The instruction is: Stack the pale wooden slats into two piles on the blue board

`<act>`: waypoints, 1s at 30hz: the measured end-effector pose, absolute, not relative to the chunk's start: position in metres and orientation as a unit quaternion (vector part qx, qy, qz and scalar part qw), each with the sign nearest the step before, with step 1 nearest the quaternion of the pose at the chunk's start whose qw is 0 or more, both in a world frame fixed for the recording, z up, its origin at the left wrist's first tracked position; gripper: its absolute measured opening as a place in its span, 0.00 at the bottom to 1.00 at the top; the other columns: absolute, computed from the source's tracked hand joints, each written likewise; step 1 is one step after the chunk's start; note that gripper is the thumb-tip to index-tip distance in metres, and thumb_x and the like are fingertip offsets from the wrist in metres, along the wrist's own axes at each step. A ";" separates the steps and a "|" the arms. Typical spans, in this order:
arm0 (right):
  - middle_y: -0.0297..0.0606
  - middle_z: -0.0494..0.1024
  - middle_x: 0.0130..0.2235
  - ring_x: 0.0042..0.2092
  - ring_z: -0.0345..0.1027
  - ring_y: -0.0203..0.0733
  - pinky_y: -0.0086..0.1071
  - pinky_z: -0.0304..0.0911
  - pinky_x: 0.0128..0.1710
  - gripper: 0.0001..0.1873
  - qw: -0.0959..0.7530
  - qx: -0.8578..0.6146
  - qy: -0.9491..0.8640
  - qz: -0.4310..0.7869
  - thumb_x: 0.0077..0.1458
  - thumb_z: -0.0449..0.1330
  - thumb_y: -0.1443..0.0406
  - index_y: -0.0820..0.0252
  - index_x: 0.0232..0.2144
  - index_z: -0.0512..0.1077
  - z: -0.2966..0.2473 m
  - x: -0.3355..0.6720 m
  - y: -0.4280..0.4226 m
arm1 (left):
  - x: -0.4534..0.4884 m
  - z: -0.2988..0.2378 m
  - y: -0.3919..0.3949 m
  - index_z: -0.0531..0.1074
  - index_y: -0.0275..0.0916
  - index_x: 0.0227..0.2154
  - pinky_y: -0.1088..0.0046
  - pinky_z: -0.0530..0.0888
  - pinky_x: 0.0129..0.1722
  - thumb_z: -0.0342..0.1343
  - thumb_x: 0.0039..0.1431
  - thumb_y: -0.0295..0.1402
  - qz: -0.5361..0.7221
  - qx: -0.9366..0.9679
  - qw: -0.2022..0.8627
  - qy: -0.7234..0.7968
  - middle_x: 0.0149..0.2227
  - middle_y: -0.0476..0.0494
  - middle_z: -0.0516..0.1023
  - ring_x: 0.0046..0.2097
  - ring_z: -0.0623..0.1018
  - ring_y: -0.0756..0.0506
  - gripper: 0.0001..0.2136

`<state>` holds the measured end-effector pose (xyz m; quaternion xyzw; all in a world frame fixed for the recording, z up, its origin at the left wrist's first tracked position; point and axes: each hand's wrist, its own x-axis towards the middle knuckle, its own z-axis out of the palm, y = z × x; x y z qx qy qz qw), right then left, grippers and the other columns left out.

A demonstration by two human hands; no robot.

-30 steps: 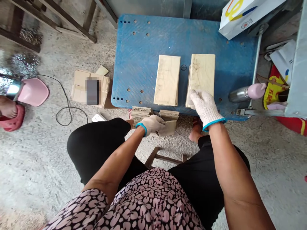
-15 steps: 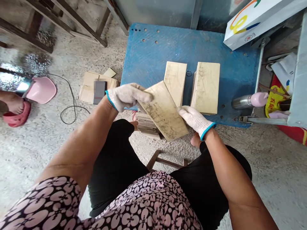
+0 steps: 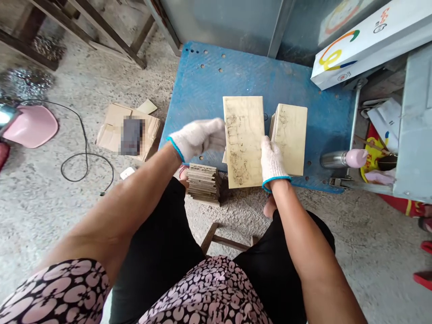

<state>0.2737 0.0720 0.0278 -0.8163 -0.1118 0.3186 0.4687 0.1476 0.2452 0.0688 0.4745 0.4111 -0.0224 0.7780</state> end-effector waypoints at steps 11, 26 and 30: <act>0.37 0.71 0.27 0.32 0.63 0.43 0.33 0.56 0.34 0.20 0.402 -0.881 -0.061 0.241 0.61 0.50 0.51 0.57 0.24 0.65 0.002 0.283 0.110 | 0.181 0.029 0.222 0.75 0.39 0.45 0.73 0.76 0.38 0.56 0.52 0.27 -0.058 0.615 0.642 0.454 0.45 0.45 0.80 0.43 0.78 0.45 0.16; 0.38 0.74 0.32 0.34 0.61 0.42 0.32 0.54 0.36 0.12 0.244 -0.935 -0.149 0.208 0.59 0.52 0.62 0.59 0.26 0.69 0.004 0.287 0.118 | 0.195 0.024 0.234 0.74 0.38 0.48 0.59 0.75 0.45 0.51 0.56 0.38 -0.169 0.807 0.356 0.439 0.47 0.32 0.77 0.48 0.77 0.33 0.19; 0.36 0.69 0.29 0.32 0.57 0.41 0.31 0.51 0.34 0.12 0.211 -0.938 -0.167 0.217 0.59 0.52 0.63 0.57 0.24 0.64 0.005 0.289 0.115 | 0.194 0.025 0.232 0.77 0.38 0.44 0.58 0.75 0.44 0.51 0.56 0.39 -0.143 0.824 0.323 0.443 0.48 0.31 0.75 0.48 0.77 0.33 0.17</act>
